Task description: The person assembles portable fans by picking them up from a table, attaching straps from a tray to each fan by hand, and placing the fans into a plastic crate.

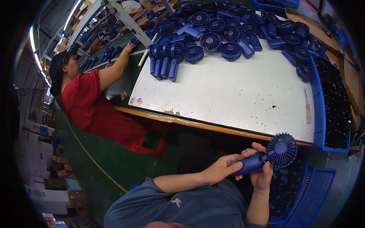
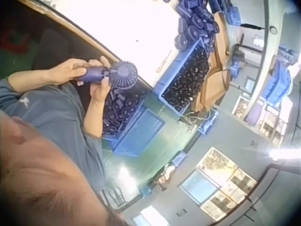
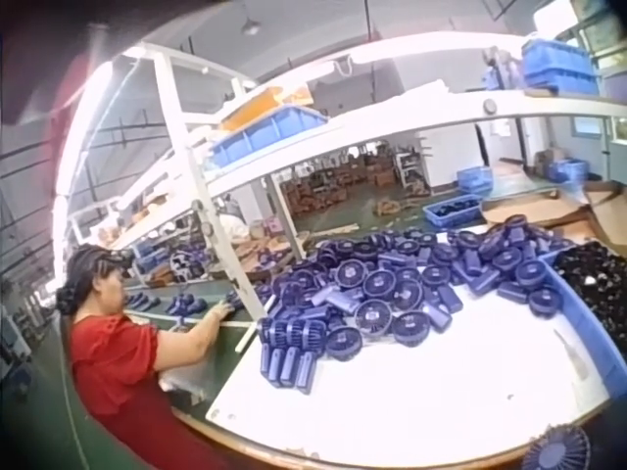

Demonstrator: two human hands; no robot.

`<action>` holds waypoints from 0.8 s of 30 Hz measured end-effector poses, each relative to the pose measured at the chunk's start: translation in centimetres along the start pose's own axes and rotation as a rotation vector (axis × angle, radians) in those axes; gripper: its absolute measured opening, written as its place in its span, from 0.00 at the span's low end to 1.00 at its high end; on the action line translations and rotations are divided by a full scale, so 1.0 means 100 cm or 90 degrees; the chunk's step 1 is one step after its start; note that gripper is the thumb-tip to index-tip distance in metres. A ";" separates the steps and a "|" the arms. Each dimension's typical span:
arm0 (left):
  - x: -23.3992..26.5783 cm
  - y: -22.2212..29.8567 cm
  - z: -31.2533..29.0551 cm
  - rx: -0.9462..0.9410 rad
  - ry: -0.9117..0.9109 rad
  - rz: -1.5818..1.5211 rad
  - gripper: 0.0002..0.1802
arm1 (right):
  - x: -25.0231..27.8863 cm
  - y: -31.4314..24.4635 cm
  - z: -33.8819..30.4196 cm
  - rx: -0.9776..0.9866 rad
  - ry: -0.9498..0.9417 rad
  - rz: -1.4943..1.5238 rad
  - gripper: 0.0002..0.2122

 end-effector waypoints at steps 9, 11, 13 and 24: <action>-0.002 -0.012 0.004 0.040 -0.065 0.053 0.29 | 0.017 -0.004 -0.020 -0.063 -0.014 0.010 0.32; -0.002 -0.016 0.003 0.056 -0.077 0.079 0.27 | 0.019 -0.005 -0.029 -0.075 0.008 -0.033 0.32; -0.004 -0.018 0.002 0.075 -0.093 0.105 0.25 | 0.022 -0.013 -0.041 -0.063 0.027 -0.066 0.32; 0.096 0.159 -0.045 -0.122 0.462 0.786 0.19 | 0.162 -0.060 -0.234 -0.130 0.633 -0.411 0.19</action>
Point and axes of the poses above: each hand's wrist, its own z-axis towards the middle knuckle, its own x-axis out of the back of the hand, y = z × x, the point moved 5 cm from there along z, towards the middle knuckle, and after that the axes turned 15 degrees about -y, right-handed, at the moved point
